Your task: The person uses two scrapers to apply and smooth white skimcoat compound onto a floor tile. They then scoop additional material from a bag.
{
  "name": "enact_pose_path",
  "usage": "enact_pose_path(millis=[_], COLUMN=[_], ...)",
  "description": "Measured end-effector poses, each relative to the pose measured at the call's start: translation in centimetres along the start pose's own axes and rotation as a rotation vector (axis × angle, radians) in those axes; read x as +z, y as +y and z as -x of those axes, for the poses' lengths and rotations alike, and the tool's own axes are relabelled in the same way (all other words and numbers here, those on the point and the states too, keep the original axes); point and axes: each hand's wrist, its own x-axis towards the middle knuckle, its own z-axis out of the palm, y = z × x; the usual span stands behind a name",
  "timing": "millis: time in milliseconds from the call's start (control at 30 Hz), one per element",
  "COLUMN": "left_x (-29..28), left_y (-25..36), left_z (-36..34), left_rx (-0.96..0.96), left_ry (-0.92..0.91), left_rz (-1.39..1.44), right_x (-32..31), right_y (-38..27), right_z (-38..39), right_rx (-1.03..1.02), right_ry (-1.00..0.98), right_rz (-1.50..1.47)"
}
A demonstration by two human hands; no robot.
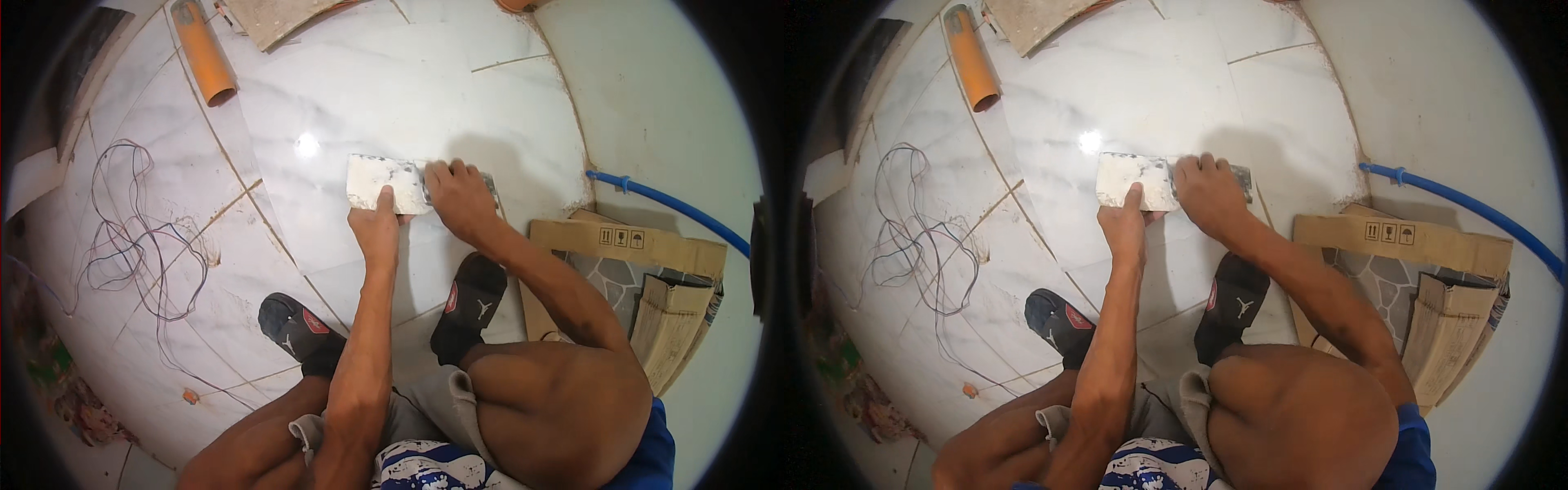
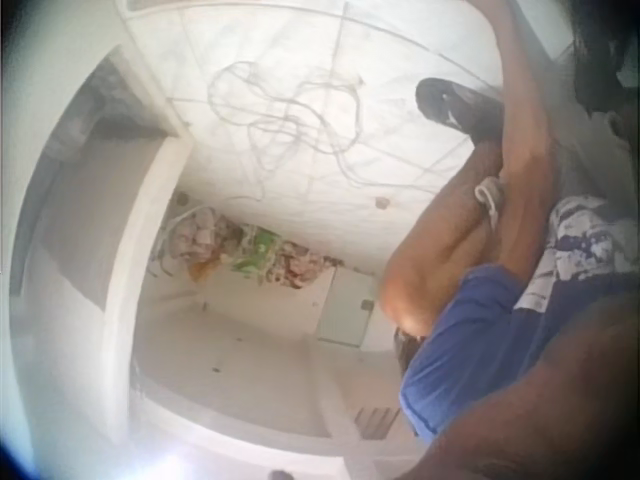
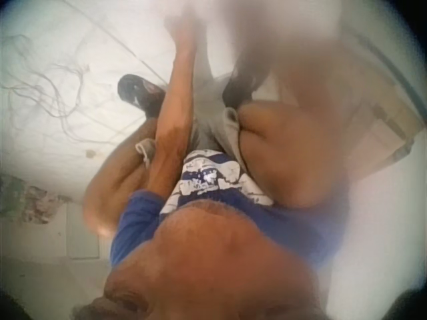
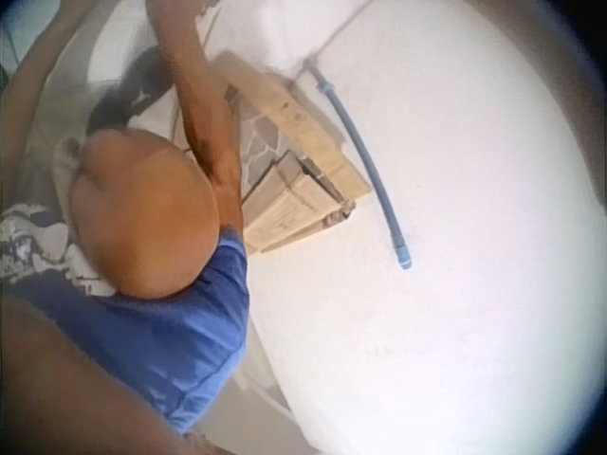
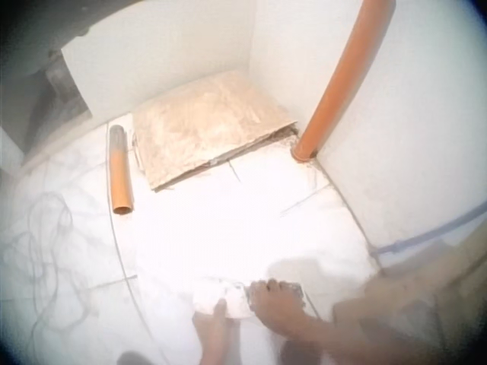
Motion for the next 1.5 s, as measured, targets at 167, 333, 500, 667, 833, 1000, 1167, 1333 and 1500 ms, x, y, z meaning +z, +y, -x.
enact_pose_path(millis=[167, 333, 500, 667, 833, 1000, 1167, 1333, 1500], left_x=[-0.5, 0.2, -0.8, -1.2, -0.2, -0.7, -0.8, -1.0, -1.3], left_y=[0.2, -0.1, -0.5, -1.1, -0.1, -0.1, -0.6, -0.7, -0.4], left_z=[-0.8, 0.4, -1.0, -0.7, -0.3, -0.2, -0.7, -1.0, -1.0], left_rx=[0.006, -0.008, 0.01, -0.033, -0.052, -0.054, -0.043, -0.071, -0.1], left_ry=[0.038, 0.036, 0.014, -0.007, 0.038, 0.026, 0.019, 0.044, 0.015], left_rz=[-0.065, 0.029, -0.06, 0.021, 0.033, -0.03, -0.038, -0.016, -0.038], right_x=[0.2, -0.7, -0.8, -1.1, -1.9, -1.9, -1.5, -2.5, -1.8], right_y=[-2.3, -0.3, -1.7, -1.5, -2.7, -3.5, -2.8, -4.3, -3.7], right_z=[1.7, 0.1, 1.4, 1.6, 2.2, 2.2, 2.4, 3.5, 3.5], right_rx=[-0.006, 0.022, 0.057, 0.007, -0.029, 0.002, -0.08, -0.063, -0.111], right_ry=[-0.017, -0.102, -0.199, -0.211, -0.158, -0.221, -0.162, -0.14, -0.111], right_rz=[-0.038, -0.027, -0.041, -0.097, -0.047, -0.113, -0.141, -0.104, -0.072])
